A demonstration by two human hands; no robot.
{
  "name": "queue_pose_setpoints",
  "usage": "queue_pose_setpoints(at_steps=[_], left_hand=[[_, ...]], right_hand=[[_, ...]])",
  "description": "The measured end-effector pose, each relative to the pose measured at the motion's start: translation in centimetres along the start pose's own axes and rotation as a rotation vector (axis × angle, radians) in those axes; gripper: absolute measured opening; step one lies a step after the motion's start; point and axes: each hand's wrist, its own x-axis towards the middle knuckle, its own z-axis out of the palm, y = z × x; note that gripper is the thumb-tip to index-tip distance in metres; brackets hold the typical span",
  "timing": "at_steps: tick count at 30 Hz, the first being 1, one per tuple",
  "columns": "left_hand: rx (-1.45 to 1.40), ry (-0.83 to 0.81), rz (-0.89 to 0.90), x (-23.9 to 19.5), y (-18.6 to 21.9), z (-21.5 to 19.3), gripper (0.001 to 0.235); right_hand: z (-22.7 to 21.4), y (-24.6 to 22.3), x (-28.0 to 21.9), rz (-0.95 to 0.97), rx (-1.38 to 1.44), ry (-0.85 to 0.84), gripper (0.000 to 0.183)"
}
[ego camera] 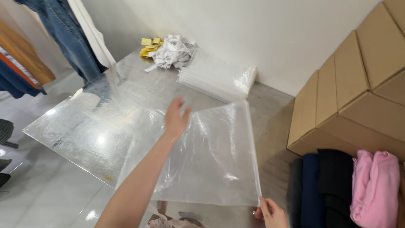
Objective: The person folds a pink garment and places it on a stack of clothes. They then handle a plastic bag containing a patterned garment, placing it on a table. The person unfolds the patterned garment, places it on a hanger, and hangs it on a clothing rack. They repeat this process with a pink t-shirt and a brown top.
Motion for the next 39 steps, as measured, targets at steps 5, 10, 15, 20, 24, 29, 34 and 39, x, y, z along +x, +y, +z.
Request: queue_pose_setpoints(at_steps=[5, 10, 15, 20, 24, 29, 34, 39], left_hand=[[0.553, 0.164, -0.370, -12.4, -14.1, -10.7, 0.076], [0.644, 0.246, -0.631, -21.7, -12.4, -15.9, 0.064], [0.519, -0.144, -0.916, -22.1, -9.1, -16.0, 0.043], [0.031, -0.104, -0.931, -21.5, -4.4, -14.5, 0.049], [-0.396, -0.041, -0.723, -20.5, 2.0, -10.1, 0.052], [-0.756, -0.400, -0.553, -19.5, 11.3, -10.6, 0.039], [-0.772, -0.280, -0.489, -15.5, 6.1, -11.1, 0.024], [-0.202, -0.143, -0.633, -11.9, 7.2, -10.8, 0.076]], right_hand=[[0.8, 1.8, 4.4, 0.075, 0.209, 0.111, 0.044], [0.0, 1.0, 7.5, 0.063, 0.034, 0.109, 0.044], [-1.4, -0.9, 8.9, -0.106, -0.424, 0.202, 0.048], [2.7, -7.7, 1.1, -0.627, -0.177, -0.073, 0.067], [5.1, -14.6, -7.0, -0.915, -0.147, -0.667, 0.122], [4.4, -14.4, -7.9, -0.874, 0.211, -0.641, 0.054], [2.1, -7.5, -2.7, -0.149, 1.001, -0.670, 0.039], [-1.7, -3.5, 0.3, 0.162, 1.181, -0.410, 0.024]])
